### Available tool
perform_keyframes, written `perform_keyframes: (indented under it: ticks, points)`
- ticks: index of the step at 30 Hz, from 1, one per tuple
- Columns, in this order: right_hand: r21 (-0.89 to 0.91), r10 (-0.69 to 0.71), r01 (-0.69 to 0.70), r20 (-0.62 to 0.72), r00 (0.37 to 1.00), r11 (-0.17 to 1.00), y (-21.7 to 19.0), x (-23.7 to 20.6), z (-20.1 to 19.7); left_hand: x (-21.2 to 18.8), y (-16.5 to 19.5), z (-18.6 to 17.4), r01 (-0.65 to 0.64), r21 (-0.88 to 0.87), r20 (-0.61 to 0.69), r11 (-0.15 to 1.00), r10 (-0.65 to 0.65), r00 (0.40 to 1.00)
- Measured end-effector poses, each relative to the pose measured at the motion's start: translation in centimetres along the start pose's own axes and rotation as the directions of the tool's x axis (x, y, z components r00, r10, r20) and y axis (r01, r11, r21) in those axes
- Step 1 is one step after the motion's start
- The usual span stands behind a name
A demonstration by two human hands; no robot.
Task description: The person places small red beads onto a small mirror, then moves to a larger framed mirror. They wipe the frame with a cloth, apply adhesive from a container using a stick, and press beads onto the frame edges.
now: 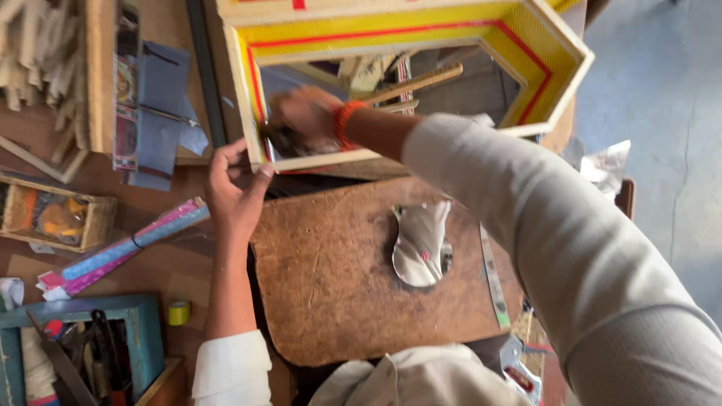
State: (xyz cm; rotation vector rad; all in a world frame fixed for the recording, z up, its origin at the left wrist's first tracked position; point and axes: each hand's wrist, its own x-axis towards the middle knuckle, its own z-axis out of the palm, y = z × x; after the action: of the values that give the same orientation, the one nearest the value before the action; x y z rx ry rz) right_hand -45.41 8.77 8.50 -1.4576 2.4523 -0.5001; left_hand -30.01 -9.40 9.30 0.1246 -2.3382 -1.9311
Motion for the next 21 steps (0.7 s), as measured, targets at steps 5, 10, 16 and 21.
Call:
perform_keyframes:
  ticks: [5,10,16,21]
  points:
    - [-0.010,0.042,-0.041,0.167,0.985,0.999,4.6,-8.8,-1.1,0.0,0.7,-0.4,0.008,0.091,0.004,0.996,-0.008,1.000]
    - [-0.378,0.499,-0.450,0.038,0.866,0.809,9.5,-23.7,-7.2,-0.2,0.0,-1.0,0.019,0.059,0.010,0.998,-0.019,1.000]
    - [-0.256,0.566,-0.660,-0.355,0.744,0.706,6.9,-39.1,-13.3,0.8,-0.7,0.3,-0.176,0.195,0.080,0.965,0.163,0.983]
    - [0.106,0.746,-0.836,-0.521,0.415,0.538,-1.1,-56.9,-9.5,4.7,-3.7,2.8,0.007,0.053,0.162,0.999,-0.015,0.987]
